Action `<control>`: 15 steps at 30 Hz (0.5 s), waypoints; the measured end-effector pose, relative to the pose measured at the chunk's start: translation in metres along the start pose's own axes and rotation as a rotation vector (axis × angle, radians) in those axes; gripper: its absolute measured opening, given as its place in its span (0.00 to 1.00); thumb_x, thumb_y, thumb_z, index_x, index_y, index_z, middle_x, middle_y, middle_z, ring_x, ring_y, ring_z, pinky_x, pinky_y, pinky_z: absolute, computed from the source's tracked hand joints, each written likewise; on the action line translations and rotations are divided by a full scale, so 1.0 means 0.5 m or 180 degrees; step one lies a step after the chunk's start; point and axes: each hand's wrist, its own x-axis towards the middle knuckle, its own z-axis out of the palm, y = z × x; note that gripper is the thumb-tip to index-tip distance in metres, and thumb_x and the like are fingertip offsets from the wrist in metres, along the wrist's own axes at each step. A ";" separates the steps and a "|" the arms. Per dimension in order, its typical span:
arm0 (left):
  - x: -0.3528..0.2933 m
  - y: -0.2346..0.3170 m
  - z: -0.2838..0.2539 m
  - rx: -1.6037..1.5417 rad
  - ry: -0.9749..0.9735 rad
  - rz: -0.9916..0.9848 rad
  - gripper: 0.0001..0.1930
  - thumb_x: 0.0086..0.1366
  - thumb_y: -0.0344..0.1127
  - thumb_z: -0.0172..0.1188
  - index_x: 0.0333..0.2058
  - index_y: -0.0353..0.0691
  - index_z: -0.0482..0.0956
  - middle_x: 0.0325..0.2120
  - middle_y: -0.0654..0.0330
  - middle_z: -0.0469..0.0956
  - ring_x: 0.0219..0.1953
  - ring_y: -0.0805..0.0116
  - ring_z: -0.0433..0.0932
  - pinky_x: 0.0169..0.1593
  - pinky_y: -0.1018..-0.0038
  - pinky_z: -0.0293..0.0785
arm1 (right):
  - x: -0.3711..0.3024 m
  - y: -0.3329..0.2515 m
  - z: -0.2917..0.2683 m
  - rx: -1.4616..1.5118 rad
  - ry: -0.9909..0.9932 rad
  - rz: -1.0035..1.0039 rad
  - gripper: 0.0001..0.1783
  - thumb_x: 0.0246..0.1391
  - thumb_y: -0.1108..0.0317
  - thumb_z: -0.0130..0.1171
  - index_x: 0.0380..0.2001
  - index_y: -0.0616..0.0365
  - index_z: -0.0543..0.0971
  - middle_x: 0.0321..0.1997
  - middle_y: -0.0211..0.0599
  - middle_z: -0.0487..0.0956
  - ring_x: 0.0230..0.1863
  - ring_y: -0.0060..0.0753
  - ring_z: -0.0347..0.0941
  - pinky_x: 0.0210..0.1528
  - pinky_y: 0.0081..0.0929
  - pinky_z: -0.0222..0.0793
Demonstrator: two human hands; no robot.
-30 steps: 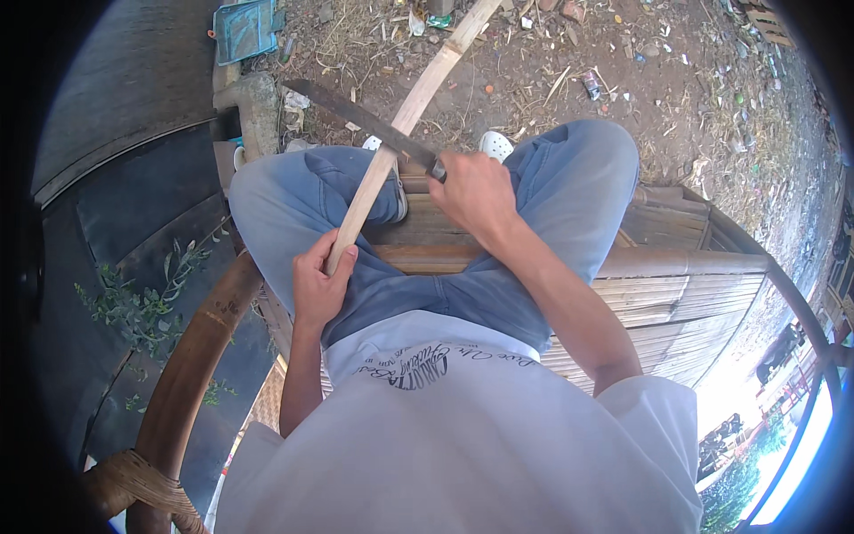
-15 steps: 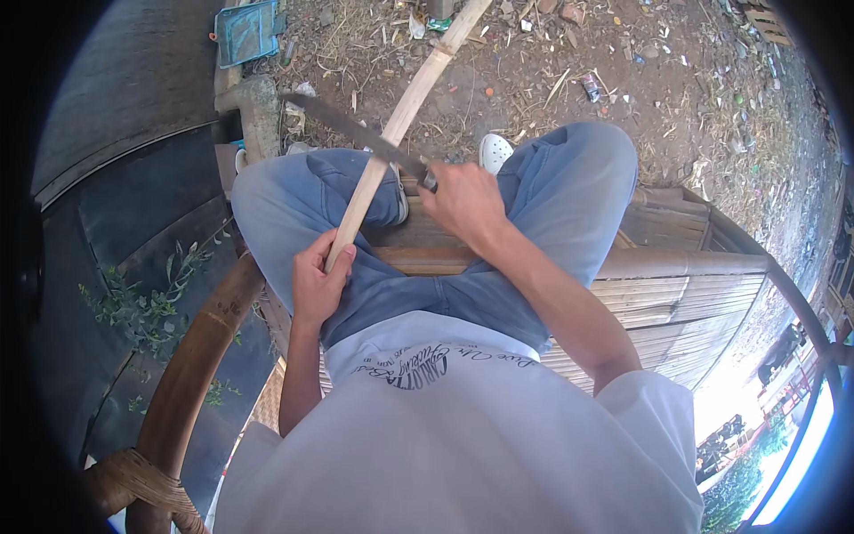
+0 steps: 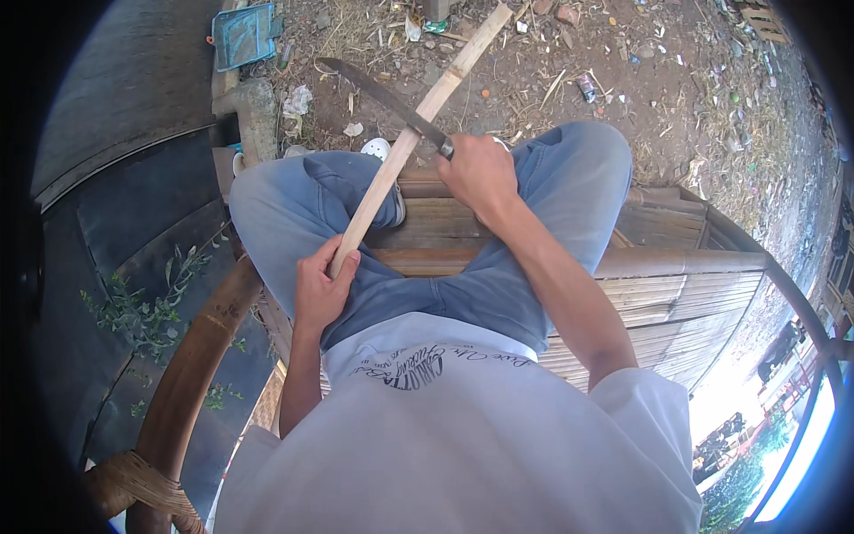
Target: The person whittles a long piece of bamboo with a machete, then uses the blade to notch and split the wood into thinner strips.
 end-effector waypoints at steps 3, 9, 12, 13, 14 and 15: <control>-0.003 -0.007 0.006 0.0041 0.0074 0.0165 0.13 0.63 0.32 0.61 0.43 0.29 0.79 0.15 0.57 0.70 0.20 0.81 0.66 0.25 0.76 0.65 | -0.089 -0.048 0.038 -0.0006 -0.0736 -0.0736 0.15 0.47 0.58 0.63 0.31 0.60 0.80 0.25 0.54 0.80 0.31 0.58 0.78 0.39 0.49 0.75; -0.003 0.003 0.003 0.0132 0.0002 -0.0022 0.12 0.63 0.33 0.60 0.42 0.31 0.79 0.16 0.55 0.72 0.18 0.76 0.68 0.25 0.73 0.66 | 0.004 0.029 0.003 0.0357 0.0177 0.0402 0.14 0.52 0.58 0.60 0.29 0.60 0.82 0.24 0.51 0.80 0.30 0.52 0.80 0.34 0.43 0.74; -0.012 0.004 0.008 -0.0060 0.0024 0.0168 0.12 0.64 0.34 0.60 0.41 0.31 0.79 0.16 0.55 0.72 0.18 0.74 0.67 0.25 0.72 0.65 | -0.020 0.028 -0.007 0.1904 0.0240 0.0664 0.15 0.56 0.59 0.58 0.31 0.62 0.80 0.20 0.40 0.77 0.21 0.36 0.73 0.25 0.32 0.68; -0.013 0.015 0.005 -0.0118 -0.0106 0.0117 0.12 0.64 0.34 0.60 0.41 0.31 0.78 0.17 0.59 0.71 0.19 0.77 0.66 0.25 0.74 0.63 | -0.038 0.016 -0.013 0.3098 0.0097 0.1019 0.15 0.58 0.59 0.57 0.35 0.62 0.78 0.17 0.33 0.73 0.15 0.26 0.65 0.21 0.25 0.63; -0.013 0.023 0.002 -0.0179 -0.0258 0.0080 0.12 0.65 0.34 0.60 0.42 0.32 0.78 0.17 0.63 0.70 0.21 0.81 0.64 0.26 0.77 0.61 | -0.059 -0.003 -0.018 0.3092 0.0058 0.1014 0.15 0.58 0.59 0.57 0.35 0.62 0.78 0.17 0.33 0.73 0.15 0.26 0.65 0.21 0.25 0.63; -0.012 0.024 0.001 -0.0188 -0.0249 0.0051 0.12 0.65 0.34 0.60 0.42 0.32 0.78 0.17 0.63 0.70 0.21 0.81 0.64 0.26 0.77 0.61 | -0.083 -0.032 -0.017 0.3923 0.0066 0.1141 0.15 0.58 0.60 0.56 0.38 0.62 0.77 0.20 0.31 0.73 0.15 0.20 0.61 0.20 0.22 0.59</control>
